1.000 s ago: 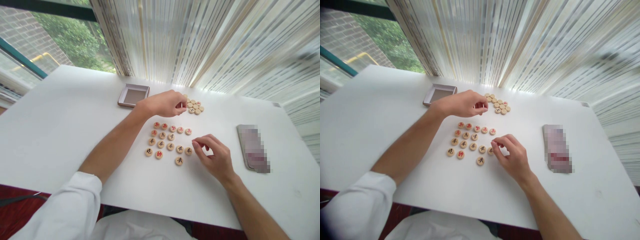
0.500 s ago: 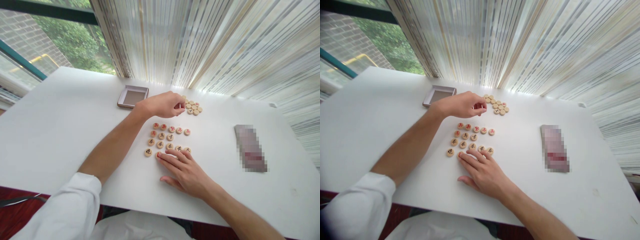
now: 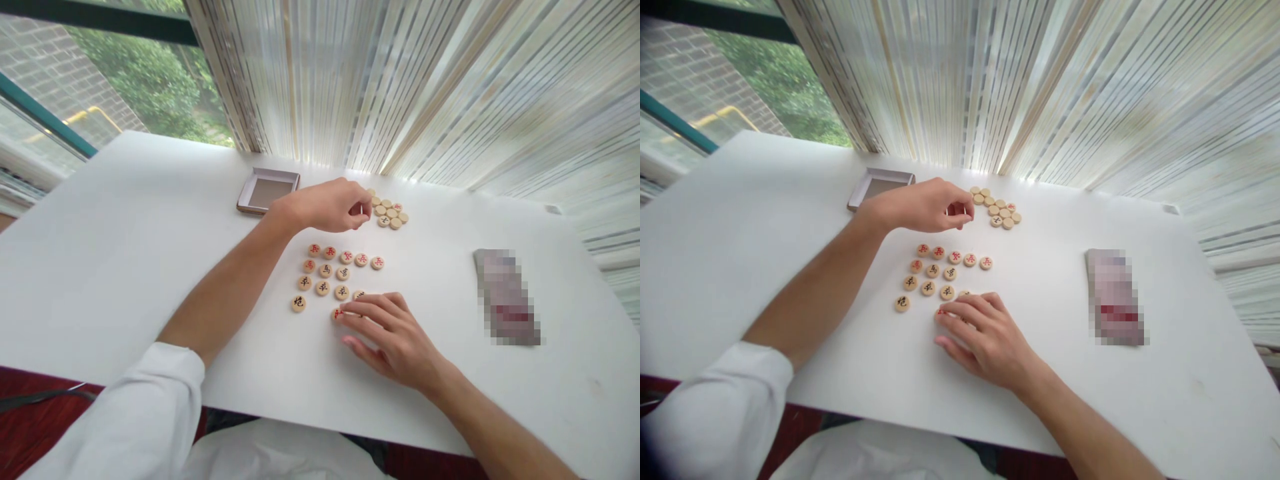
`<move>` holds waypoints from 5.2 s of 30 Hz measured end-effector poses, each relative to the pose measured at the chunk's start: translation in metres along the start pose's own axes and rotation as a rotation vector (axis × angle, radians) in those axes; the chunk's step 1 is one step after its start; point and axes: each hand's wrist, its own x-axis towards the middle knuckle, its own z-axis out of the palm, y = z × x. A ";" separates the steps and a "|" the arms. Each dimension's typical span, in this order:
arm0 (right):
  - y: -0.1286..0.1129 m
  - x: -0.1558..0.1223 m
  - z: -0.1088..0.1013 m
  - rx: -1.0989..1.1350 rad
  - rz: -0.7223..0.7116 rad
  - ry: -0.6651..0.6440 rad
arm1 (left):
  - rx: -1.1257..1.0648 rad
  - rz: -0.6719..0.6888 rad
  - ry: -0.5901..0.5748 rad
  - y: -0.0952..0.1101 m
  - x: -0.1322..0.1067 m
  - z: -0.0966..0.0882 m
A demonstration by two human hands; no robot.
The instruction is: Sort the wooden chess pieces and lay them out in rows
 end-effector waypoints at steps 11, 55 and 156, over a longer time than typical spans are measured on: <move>0.048 -0.006 -0.028 -0.035 0.229 0.297 | -0.036 -0.040 0.003 -0.013 0.003 0.003; 0.106 -0.011 -0.022 0.187 0.683 0.621 | 0.539 -0.206 -0.066 -0.075 0.067 0.002; 0.012 -0.003 0.019 0.453 0.342 0.450 | -0.290 0.268 0.617 0.037 -0.099 0.123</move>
